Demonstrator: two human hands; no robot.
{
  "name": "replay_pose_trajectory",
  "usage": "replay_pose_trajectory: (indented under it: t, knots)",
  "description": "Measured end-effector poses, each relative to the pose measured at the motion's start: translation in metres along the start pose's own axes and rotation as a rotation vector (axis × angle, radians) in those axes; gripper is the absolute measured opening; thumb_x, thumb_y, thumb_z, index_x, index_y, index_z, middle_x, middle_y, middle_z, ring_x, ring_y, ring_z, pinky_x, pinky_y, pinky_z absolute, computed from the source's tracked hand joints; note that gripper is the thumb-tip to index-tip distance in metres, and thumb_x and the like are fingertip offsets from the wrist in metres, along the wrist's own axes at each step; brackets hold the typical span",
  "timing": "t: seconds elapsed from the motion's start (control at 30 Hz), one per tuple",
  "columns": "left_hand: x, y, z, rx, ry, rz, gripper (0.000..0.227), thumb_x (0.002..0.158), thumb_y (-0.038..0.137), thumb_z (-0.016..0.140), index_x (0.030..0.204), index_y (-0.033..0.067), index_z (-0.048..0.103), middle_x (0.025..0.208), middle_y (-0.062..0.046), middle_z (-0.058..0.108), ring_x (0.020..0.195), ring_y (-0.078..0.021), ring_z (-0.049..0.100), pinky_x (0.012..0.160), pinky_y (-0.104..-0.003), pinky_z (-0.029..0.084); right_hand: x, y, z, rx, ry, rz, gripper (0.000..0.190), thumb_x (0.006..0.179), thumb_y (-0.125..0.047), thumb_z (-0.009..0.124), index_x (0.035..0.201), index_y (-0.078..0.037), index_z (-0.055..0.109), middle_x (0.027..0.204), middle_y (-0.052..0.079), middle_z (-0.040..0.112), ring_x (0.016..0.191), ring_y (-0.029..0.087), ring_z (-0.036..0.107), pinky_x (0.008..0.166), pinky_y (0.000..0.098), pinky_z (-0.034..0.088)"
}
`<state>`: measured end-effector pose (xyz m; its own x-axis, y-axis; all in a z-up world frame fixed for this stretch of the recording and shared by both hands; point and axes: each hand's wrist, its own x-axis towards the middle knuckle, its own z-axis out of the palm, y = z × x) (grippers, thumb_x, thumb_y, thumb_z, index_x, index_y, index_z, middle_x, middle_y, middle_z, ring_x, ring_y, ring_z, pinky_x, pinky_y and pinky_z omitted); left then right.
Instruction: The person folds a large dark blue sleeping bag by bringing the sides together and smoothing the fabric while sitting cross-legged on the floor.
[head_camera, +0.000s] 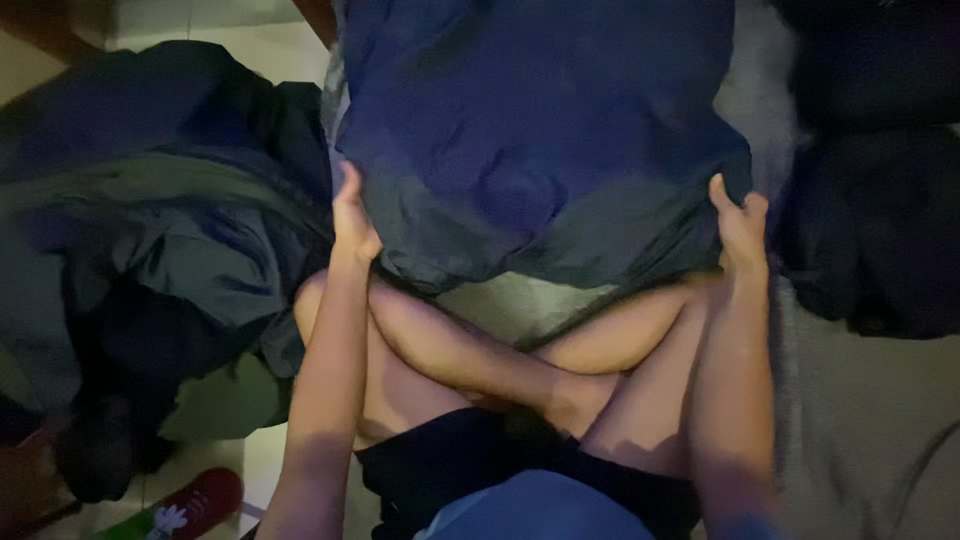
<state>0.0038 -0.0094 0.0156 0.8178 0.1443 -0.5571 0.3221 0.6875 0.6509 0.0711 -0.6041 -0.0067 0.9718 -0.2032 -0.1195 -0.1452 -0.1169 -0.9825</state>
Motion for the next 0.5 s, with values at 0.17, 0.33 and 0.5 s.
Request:
replay_pose_trajectory:
  t: [0.17,0.33,0.5]
  knots:
    - [-0.007,-0.016,-0.019,-0.351,0.034,-0.087,0.076,0.097,0.072,0.062,0.142,0.0127,0.075,0.149,-0.016,0.071,0.138,-0.0401,0.069,0.119,-0.059,0.055,0.006,0.006,-0.009,-0.544,-0.156,0.556,0.129,0.095,-0.088,0.079,0.180,-0.019,0.010,0.185,0.015,0.018,0.168,0.042,0.019,0.129,0.0759,0.023]
    - [-0.001,-0.034,-0.025,-0.744,-0.101,-0.331,0.062,0.100,0.061,0.062,0.136,0.0124,0.075,0.140,-0.014,0.073,0.132,-0.0367,0.071,0.116,-0.055,0.055,0.004,-0.004,0.006,-0.403,-0.135,0.150,0.078,0.112,-0.054,0.081,0.155,0.006,0.054,0.151,0.031,0.061,0.143,0.046,0.057,0.117,0.0652,0.047]
    - [0.011,0.002,-0.072,-1.134,-0.230,-0.565,0.048,0.103,0.050,0.062,0.130,0.0122,0.076,0.132,-0.013,0.074,0.125,-0.0334,0.073,0.113,-0.050,0.055,0.002,0.003,-0.015,-0.191,0.324,-0.302,0.029,0.120,-0.022,0.081,0.106,0.001,0.070,0.099,0.014,0.061,0.097,0.028,0.060,0.089,0.0433,0.042]
